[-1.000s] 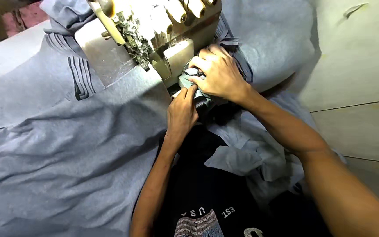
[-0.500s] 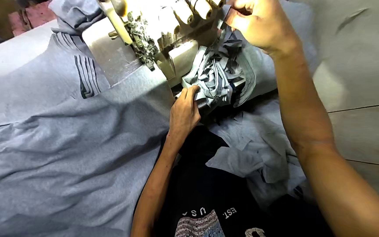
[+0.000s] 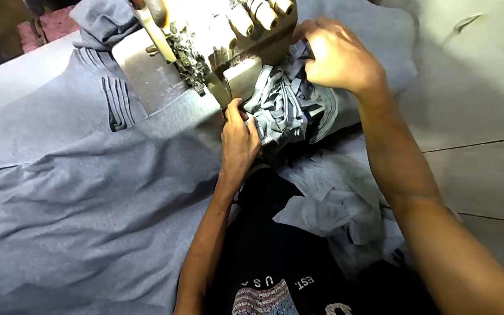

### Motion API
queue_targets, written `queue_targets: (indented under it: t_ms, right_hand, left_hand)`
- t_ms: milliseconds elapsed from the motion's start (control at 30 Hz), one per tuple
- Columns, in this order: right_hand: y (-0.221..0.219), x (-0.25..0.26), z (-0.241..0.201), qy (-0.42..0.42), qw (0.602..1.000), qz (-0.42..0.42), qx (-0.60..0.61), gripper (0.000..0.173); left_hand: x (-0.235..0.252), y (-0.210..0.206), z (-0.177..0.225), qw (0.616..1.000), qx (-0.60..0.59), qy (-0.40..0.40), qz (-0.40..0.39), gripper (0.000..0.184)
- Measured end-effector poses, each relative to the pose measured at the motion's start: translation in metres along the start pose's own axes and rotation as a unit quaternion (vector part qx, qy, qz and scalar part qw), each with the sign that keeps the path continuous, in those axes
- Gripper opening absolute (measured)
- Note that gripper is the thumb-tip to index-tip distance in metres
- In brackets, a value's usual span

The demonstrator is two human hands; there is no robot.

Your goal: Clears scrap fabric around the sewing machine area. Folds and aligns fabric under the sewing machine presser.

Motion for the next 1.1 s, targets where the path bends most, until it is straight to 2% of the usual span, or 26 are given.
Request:
queue_targets:
  t_ms: [67,167,267,333,467,600,667,767,800,867,900,1000,1033,1100]
  right_hand:
    - [-0.002,-0.018,-0.027,0.015,0.999,0.038,-0.025,0.057]
    - [-0.032,-0.025,-0.06,0.135,0.988,0.066,-0.04,0.041]
    - [-0.071,-0.012,-0.072,0.186,0.972,0.064,-0.128,0.023]
    - [-0.081,-0.004,-0.069,0.213,0.959,0.12,-0.143,0.011]
    - [-0.049,-0.011,-0.059,0.233,0.953,0.194,-0.002,0.022]
    - [-0.014,-0.019,-0.047,0.25,0.922,0.293,0.046,0.022]
    - [-0.006,-0.022,-0.044,0.263,0.913,0.308,0.047,0.019]
    - [-0.005,-0.031,-0.044,0.316,0.898,0.298,0.068,0.016]
    - [-0.007,-0.035,-0.046,0.341,0.89,0.294,0.079,0.015]
    - [-0.013,-0.042,-0.055,0.38,0.872,0.296,0.088,0.014]
    - [-0.015,-0.045,-0.06,0.388,0.865,0.306,0.085,0.014]
    - [-0.015,-0.044,-0.063,0.368,0.859,0.352,0.059,0.014]
    - [-0.016,-0.04,-0.059,0.357,0.858,0.365,0.058,0.015]
    - [-0.021,-0.034,-0.051,0.347,0.858,0.374,0.065,0.015]
  left_hand:
    - [-0.002,-0.001,-0.001,1.0,0.004,0.003,0.003,0.043]
    - [-0.013,-0.002,0.0,1.0,0.019,-0.006,0.006,0.033]
    - [-0.019,-0.002,0.001,0.999,0.033,-0.01,0.005,0.03]
    - [-0.02,-0.002,0.0,0.999,0.031,-0.016,0.005,0.029]
    - [-0.013,-0.003,-0.001,0.998,0.011,-0.061,0.016,0.024]
    - [0.011,-0.013,0.003,0.99,-0.011,-0.129,0.06,0.014]
    - [0.003,-0.008,0.015,0.99,0.023,-0.133,0.05,0.02]
    - [-0.018,0.008,0.033,0.985,0.042,-0.141,0.096,0.039]
    - [-0.023,0.017,0.04,0.984,0.02,-0.153,0.091,0.049]
    - [-0.027,0.031,0.05,0.981,-0.08,-0.173,0.033,0.061]
    - [-0.026,0.035,0.052,0.973,-0.148,-0.179,-0.003,0.059]
    - [-0.022,0.043,0.051,0.943,-0.274,-0.18,-0.052,0.022]
    - [-0.026,0.047,0.048,0.942,-0.283,-0.171,-0.063,0.016]
    - [-0.04,0.057,0.04,0.927,-0.332,-0.134,-0.107,0.017]
Point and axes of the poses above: each hand's wrist, its own x-axis towards the middle knuckle, its own y-axis out of the back of the hand, z = x × y, the point moved 3 cm from there along x, towards the middle knuckle, and after that the axes turned 12 degrees about -z, right-handed, at the moved point
